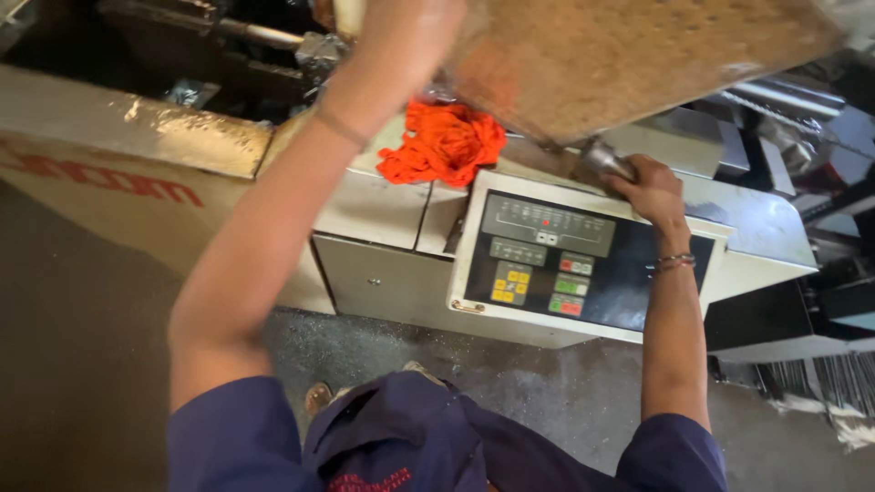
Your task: The person operates a metal cutting machine, inserting a cylindrical metal rod into the machine, adjusting the control panel, and removing cut metal pieces. The person uses a red cloth to wipe the machine and handles metal rods and cut pieces throughout the process.
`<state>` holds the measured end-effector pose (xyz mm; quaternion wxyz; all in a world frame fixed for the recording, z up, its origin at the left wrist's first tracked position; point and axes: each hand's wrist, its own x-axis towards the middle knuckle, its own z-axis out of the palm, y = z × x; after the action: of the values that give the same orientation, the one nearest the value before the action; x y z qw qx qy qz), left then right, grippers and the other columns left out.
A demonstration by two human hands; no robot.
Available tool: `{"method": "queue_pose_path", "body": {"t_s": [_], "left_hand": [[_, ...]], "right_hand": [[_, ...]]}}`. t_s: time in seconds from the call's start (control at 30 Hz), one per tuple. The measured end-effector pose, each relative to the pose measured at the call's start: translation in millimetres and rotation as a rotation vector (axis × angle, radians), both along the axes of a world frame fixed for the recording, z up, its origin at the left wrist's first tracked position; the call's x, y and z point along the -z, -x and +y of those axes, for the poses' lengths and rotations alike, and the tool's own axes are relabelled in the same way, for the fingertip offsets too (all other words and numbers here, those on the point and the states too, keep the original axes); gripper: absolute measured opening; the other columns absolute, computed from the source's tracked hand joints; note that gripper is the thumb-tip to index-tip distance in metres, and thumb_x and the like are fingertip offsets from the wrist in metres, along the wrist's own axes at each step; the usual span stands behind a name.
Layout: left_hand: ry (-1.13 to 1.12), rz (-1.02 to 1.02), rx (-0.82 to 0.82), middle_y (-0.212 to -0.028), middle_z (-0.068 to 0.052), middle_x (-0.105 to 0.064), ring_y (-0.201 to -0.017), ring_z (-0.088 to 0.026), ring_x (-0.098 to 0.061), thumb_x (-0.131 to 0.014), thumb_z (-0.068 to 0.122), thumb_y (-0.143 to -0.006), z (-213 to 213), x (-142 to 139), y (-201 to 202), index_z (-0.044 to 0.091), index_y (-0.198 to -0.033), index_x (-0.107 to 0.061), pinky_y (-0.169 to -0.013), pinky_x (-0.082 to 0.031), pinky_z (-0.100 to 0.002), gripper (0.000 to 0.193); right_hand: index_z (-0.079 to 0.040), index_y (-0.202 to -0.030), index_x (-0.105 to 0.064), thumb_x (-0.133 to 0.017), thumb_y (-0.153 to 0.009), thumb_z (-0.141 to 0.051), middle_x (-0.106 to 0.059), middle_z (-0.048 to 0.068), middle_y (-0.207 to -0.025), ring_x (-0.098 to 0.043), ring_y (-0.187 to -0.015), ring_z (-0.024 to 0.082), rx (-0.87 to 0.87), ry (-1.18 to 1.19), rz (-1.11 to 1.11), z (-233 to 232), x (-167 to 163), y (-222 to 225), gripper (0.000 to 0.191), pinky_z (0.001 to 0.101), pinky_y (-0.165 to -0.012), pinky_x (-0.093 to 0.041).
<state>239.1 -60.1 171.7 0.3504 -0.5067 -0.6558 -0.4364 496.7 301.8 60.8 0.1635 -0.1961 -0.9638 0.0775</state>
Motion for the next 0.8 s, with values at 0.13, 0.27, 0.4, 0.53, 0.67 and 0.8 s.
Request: {"method": "queue_pose_path", "body": {"t_s": [0.13,0.27,0.4,0.53,0.67,0.8], "left_hand": [[-0.186,0.086,-0.432,-0.085,-0.018,-0.058,-0.078,-0.035,-0.057,-0.067,0.003,-0.096,-162.5,45.7,26.3,-0.005,-0.091,-0.06,-0.072,-0.045,-0.047,0.012],[-0.465,-0.289,-0.184,-0.089,-0.012,-0.058,-0.077,-0.024,-0.057,-0.072,0.009,-0.112,-263.6,68.5,59.0,0.0,-0.105,-0.053,-0.07,-0.052,-0.036,0.022],[-0.63,-0.642,0.037,-0.104,-0.007,-0.074,-0.093,-0.017,-0.077,-0.07,0.028,-0.112,-303.3,79.0,74.1,0.008,-0.125,-0.049,-0.075,-0.069,-0.031,0.032],[-0.628,-0.755,0.192,-0.104,-0.006,-0.075,-0.095,-0.018,-0.08,-0.067,0.035,-0.109,-293.0,97.8,105.0,0.014,-0.122,-0.044,-0.076,-0.067,-0.034,0.034],[-0.585,-0.808,0.145,-0.1,-0.002,-0.061,-0.091,-0.016,-0.078,-0.067,0.032,-0.108,-258.7,123.1,144.0,0.013,-0.122,-0.05,-0.072,-0.067,-0.032,0.029],[-0.578,-0.887,0.289,-0.095,-0.004,-0.064,-0.087,-0.016,-0.075,-0.068,0.03,-0.105,-220.4,132.9,170.5,0.012,-0.119,-0.052,-0.071,-0.066,-0.032,0.028]], "right_hand": [[-0.002,-0.117,-0.068,-0.084,-0.094,-0.031,-0.072,0.02,-0.098,-0.069,-0.086,0.039,0.068,-0.179,0.391,11.3,15.9,-6.1,0.04,0.0467,-0.077,-0.054],[-0.011,-0.125,-0.056,-0.074,-0.096,-0.011,-0.063,0.002,-0.082,-0.054,-0.062,0.011,-0.189,0.741,1.378,8.9,13.5,13.3,0.034,0.0257,-0.051,-0.044],[-0.005,-0.103,-0.048,-0.075,-0.112,-0.016,-0.044,0.007,-0.073,-0.045,-0.056,0.017,-0.319,0.922,1.574,-24.8,9.8,22.5,0.031,0.0325,-0.05,-0.039],[-0.009,-0.103,-0.048,-0.073,-0.107,-0.022,-0.05,0.007,-0.068,-0.055,-0.058,0.023,-0.376,1.115,1.428,-115.0,18.9,39.9,0.028,0.0418,-0.049,-0.049],[-0.006,-0.113,-0.05,-0.076,-0.111,-0.014,-0.048,0.005,-0.072,-0.047,-0.055,0.017,-0.419,1.103,1.285,-210.1,41.5,74.6,0.027,0.0317,-0.052,-0.042],[-0.004,-0.107,-0.049,-0.073,-0.109,-0.007,-0.049,0.005,-0.07,-0.047,-0.057,0.015,-0.346,1.242,1.281,-264.6,57.6,120.7,0.025,0.0298,-0.05,-0.041]]}}
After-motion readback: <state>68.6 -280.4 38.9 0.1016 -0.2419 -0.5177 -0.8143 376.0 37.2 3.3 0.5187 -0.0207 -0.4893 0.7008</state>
